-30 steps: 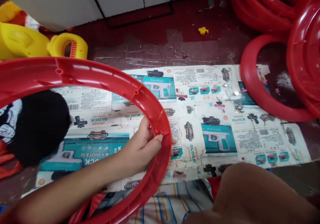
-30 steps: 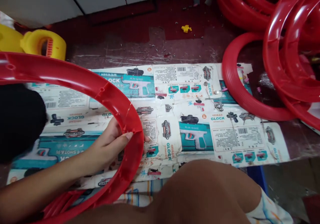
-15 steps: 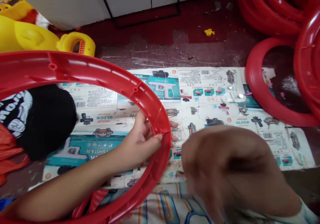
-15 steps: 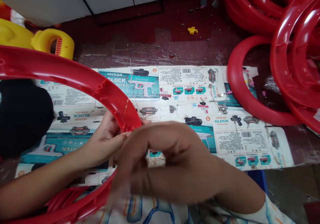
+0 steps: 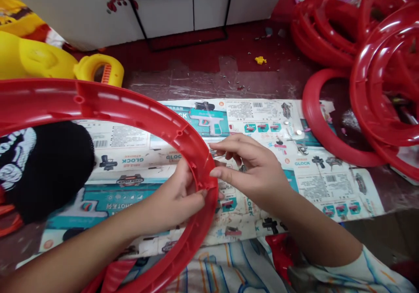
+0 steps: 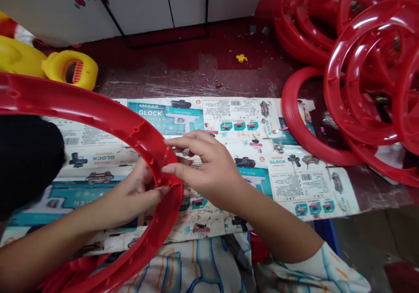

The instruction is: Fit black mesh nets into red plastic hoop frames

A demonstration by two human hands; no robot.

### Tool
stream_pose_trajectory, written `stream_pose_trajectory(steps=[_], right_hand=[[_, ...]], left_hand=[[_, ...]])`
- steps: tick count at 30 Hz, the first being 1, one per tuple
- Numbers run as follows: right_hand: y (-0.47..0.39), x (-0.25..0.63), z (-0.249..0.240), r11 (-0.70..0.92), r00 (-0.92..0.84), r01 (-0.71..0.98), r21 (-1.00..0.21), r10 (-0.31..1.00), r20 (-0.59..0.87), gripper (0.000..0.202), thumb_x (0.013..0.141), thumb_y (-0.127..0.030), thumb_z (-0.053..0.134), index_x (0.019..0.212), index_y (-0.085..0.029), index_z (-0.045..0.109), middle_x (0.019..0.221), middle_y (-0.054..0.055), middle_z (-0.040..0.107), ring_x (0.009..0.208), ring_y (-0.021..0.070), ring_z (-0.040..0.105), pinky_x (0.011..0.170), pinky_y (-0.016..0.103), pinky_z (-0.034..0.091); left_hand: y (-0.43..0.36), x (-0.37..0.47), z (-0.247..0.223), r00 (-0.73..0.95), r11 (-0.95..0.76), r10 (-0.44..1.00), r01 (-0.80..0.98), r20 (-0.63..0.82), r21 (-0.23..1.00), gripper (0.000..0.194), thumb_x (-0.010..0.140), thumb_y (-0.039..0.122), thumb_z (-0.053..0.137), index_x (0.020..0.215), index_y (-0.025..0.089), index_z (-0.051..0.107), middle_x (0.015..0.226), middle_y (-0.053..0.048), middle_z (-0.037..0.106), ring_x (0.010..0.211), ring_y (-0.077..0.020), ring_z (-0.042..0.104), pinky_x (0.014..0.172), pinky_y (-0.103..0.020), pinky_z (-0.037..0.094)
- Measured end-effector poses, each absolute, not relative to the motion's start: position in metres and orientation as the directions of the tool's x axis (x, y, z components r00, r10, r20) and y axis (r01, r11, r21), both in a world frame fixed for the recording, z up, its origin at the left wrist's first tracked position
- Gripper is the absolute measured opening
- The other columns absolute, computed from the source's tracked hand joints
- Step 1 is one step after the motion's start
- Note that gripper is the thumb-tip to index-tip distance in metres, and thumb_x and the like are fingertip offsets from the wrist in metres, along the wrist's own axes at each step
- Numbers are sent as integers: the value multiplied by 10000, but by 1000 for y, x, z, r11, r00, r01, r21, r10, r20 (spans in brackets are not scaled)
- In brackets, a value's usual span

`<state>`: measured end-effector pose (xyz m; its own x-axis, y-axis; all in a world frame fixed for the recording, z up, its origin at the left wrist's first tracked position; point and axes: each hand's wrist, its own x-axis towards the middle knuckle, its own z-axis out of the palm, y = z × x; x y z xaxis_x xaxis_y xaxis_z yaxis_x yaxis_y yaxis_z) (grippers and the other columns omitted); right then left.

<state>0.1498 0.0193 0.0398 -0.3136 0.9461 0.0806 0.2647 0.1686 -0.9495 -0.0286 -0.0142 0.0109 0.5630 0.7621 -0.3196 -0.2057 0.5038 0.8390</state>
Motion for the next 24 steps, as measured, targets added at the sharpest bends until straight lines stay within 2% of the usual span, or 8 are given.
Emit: stream_pose_trajectory(steps=[3,5,7,10,12,15,19,24], right_hand=[[19,149,37,-34,-325,188,-982,941,-95,328,730,-240,796,1043,-216,700,1004,42,679,905,182,626,794,336,507],[18,150,36,-11,-357,217,-976,930,-90,275,761,-241,770,1024,-211,696,964,36,673,872,176,627,772,331,513],[19,153,36,209,-423,338,-918,905,51,181,828,-199,695,1008,-211,700,964,44,650,885,175,606,793,344,505],[21,159,37,605,-550,528,-597,778,302,163,896,-154,586,981,-209,713,1079,96,603,1003,216,540,871,404,461],[23,163,38,727,-625,556,-404,685,374,137,901,-161,583,896,-200,714,1148,111,592,1055,245,496,900,428,435],[25,165,41,811,-704,520,-269,585,403,152,890,-121,590,784,-186,677,1082,69,653,1054,236,497,918,406,409],[24,165,44,855,-747,440,-273,518,418,170,919,-108,556,813,-177,670,786,5,657,812,146,537,800,303,410],[22,162,44,851,-753,381,-362,513,412,194,913,-93,535,821,-169,688,775,5,626,748,129,504,765,290,378]], left_hand=[[-14,-27,11,619,523,713,-157,-328,838,451,861,199,604,1213,252,327,919,2,544,739,-126,600,619,-230,534],[-13,-27,11,646,541,682,-127,-344,832,476,856,189,589,1232,256,305,853,27,516,685,-113,570,575,-214,509],[-13,-28,11,652,552,669,-117,-355,826,473,853,179,574,1223,258,291,835,39,496,647,-99,547,559,-210,497],[-12,-32,11,661,539,661,-88,-356,838,450,834,137,560,1188,251,305,867,29,500,687,-106,553,590,-217,500],[-12,-34,11,670,531,652,-69,-355,844,437,815,100,556,1162,244,333,893,20,513,744,-114,564,638,-222,510],[-13,-35,12,654,534,658,-56,-374,844,411,799,89,569,1121,236,359,874,28,506,737,-109,545,644,-222,502],[-17,-37,11,668,515,633,13,-391,857,346,825,139,590,1091,233,390,856,34,475,730,-111,510,642,-234,492],[-22,-43,5,722,466,554,144,-414,873,506,840,128,550,1286,269,357,929,18,508,807,-138,536,690,-246,511]])
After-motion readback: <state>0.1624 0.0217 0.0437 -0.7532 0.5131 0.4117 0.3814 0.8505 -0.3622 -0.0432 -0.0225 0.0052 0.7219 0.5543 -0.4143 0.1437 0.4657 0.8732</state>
